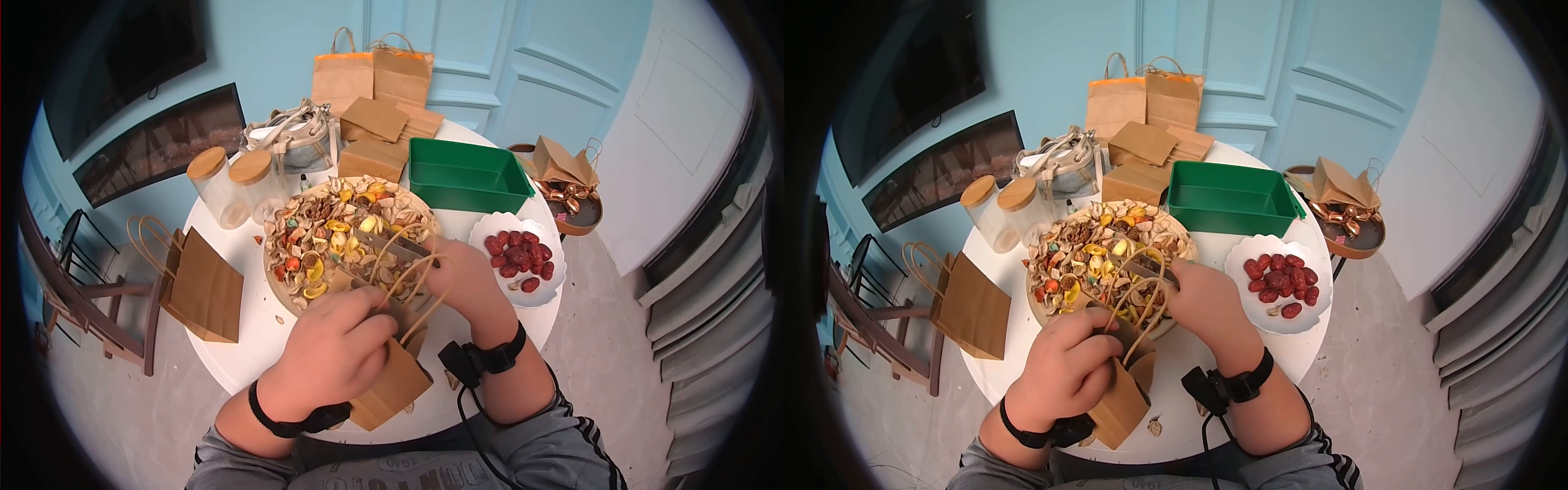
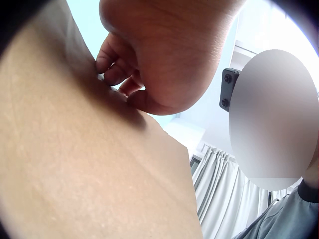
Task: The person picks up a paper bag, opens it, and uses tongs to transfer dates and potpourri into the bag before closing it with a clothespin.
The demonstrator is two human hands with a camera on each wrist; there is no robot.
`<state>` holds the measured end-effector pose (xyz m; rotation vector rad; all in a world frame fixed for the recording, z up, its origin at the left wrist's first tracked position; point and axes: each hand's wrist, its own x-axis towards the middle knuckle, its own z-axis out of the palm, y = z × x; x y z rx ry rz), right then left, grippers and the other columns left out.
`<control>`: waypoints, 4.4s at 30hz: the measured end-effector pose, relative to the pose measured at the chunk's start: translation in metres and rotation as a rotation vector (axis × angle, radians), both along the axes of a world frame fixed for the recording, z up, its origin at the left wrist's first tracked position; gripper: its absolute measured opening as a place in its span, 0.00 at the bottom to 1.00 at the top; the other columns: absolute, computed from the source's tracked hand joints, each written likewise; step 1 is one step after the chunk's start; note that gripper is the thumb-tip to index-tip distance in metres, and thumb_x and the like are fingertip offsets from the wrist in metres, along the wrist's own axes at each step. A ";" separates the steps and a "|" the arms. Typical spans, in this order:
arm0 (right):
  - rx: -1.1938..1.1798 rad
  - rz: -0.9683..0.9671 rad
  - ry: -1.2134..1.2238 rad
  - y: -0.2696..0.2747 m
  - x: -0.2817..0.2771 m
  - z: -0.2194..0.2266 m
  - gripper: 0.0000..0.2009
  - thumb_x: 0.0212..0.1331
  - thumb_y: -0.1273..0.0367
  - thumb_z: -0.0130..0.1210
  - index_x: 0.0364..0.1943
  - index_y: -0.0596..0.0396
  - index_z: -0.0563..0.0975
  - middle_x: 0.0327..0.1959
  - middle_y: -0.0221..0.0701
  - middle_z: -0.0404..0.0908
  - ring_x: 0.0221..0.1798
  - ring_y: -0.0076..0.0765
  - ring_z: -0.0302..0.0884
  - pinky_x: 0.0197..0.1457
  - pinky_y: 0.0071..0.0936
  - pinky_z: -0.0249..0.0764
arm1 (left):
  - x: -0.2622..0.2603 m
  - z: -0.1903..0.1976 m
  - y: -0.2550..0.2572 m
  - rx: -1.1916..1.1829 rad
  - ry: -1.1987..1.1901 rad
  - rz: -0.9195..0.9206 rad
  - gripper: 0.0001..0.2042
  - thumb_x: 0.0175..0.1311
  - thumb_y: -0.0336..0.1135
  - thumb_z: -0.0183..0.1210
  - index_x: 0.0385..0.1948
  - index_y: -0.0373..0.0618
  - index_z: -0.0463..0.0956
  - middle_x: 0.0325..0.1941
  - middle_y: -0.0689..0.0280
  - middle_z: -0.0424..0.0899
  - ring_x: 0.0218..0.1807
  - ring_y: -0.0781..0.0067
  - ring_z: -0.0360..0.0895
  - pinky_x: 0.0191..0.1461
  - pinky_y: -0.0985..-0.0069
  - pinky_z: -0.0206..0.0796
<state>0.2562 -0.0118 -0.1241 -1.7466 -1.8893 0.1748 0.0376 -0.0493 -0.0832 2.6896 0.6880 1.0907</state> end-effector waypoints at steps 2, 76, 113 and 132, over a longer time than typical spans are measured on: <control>-0.001 -0.049 0.073 -0.002 0.000 0.006 0.14 0.57 0.58 0.54 0.37 0.54 0.77 0.30 0.46 0.79 0.36 0.54 0.78 0.37 0.41 0.73 | 0.000 0.001 0.000 0.006 -0.004 0.000 0.10 0.43 0.23 0.56 0.30 0.44 0.76 0.41 0.59 0.77 0.38 0.57 0.76 0.40 0.67 0.69; 0.042 0.215 0.296 -0.103 0.025 0.083 0.09 0.48 0.72 0.63 0.34 0.57 0.77 0.18 0.33 0.73 0.20 0.35 0.72 0.26 0.28 0.65 | -0.003 -0.016 -0.001 0.214 -0.361 0.242 0.29 0.48 0.18 0.55 0.59 0.31 0.69 0.51 0.51 0.73 0.47 0.57 0.74 0.51 0.70 0.67; -0.092 -0.070 0.261 -0.002 0.014 0.015 0.19 0.55 0.57 0.59 0.41 0.58 0.77 0.33 0.45 0.81 0.39 0.51 0.79 0.42 0.39 0.73 | -0.001 -0.039 -0.011 0.870 -0.637 0.043 0.06 0.56 0.32 0.53 0.34 0.43 0.75 0.38 0.68 0.74 0.31 0.70 0.71 0.34 0.67 0.63; -0.084 0.086 0.124 0.014 0.015 -0.014 0.15 0.52 0.63 0.60 0.37 0.61 0.77 0.36 0.45 0.77 0.42 0.52 0.76 0.45 0.41 0.71 | -0.020 -0.018 -0.023 0.717 -0.386 0.030 0.09 0.51 0.30 0.57 0.35 0.43 0.74 0.41 0.65 0.75 0.37 0.66 0.74 0.38 0.63 0.65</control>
